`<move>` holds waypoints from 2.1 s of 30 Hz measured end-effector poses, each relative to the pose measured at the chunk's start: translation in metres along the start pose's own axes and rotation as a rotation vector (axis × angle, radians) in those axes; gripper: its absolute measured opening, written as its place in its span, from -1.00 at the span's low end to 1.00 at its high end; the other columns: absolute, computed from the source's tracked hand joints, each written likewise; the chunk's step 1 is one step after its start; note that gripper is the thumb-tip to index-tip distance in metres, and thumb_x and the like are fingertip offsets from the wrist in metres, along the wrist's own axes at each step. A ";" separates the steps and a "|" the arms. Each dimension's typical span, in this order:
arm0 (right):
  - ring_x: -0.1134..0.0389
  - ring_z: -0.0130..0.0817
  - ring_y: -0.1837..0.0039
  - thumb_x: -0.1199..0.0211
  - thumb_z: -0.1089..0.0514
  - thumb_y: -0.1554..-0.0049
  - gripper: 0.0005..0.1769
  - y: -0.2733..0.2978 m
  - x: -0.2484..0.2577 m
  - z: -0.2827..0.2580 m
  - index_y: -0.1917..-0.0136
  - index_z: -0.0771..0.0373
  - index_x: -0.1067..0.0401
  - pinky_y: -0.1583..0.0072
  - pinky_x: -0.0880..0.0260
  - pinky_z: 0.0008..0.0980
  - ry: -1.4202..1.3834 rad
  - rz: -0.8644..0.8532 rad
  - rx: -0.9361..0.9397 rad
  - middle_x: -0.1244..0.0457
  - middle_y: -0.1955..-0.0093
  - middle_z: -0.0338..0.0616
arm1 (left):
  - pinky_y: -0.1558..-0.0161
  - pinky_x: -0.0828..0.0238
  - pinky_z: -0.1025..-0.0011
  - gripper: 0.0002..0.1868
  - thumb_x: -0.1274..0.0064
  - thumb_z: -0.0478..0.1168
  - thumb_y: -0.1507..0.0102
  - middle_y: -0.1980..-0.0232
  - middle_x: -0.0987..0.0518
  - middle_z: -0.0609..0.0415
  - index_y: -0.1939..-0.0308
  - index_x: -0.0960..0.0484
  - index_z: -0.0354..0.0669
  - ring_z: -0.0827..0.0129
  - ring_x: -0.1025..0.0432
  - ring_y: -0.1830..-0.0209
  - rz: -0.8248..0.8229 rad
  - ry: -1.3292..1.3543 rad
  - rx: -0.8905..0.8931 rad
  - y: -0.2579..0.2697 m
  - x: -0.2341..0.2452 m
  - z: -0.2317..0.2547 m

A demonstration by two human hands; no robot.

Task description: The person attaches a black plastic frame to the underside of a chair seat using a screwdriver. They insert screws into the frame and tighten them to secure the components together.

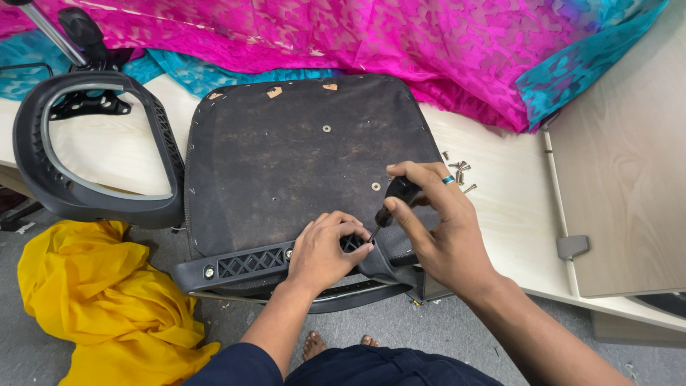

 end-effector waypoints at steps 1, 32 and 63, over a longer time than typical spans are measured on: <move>-0.43 -0.33 -0.14 -0.29 0.24 -0.23 -0.57 -0.001 0.000 0.000 -0.35 0.19 -0.37 -0.15 -0.45 -0.31 0.023 -0.009 0.010 -0.29 -0.17 -0.10 | -0.31 -0.29 0.36 -0.81 -0.29 0.03 -0.15 -0.06 -0.60 0.44 0.19 -0.78 0.21 0.53 -0.43 -0.15 -0.002 0.000 0.005 0.000 0.000 0.000; -0.38 -0.31 -0.17 -0.18 0.24 -0.25 -0.58 0.002 0.005 -0.004 -0.37 0.29 -0.35 -0.19 -0.39 -0.31 -0.091 -0.061 0.136 -0.30 -0.21 -0.04 | -0.31 -0.23 0.26 -0.51 -0.16 0.13 -0.20 -0.06 -0.59 0.23 -0.12 -0.65 0.01 0.38 -0.44 -0.13 0.228 -0.147 -0.213 0.020 -0.007 0.007; -0.30 -0.18 -0.36 -0.11 0.33 -0.33 -0.53 0.008 0.019 -0.007 -0.49 0.24 -0.28 -0.34 -0.32 -0.22 -0.081 -0.141 0.301 -0.23 -0.32 0.04 | -0.56 0.29 0.12 -0.56 -0.08 0.09 -0.27 -0.40 -0.44 0.20 -0.18 -0.66 0.09 0.38 -0.14 -0.52 0.220 -0.094 0.102 0.027 -0.023 0.010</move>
Point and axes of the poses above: each hand's wrist, its own y-axis away from the middle knuckle, its own x-axis out of the back of the hand, z = x × y, the point moved 7 cm from there along -y, towards the middle knuckle
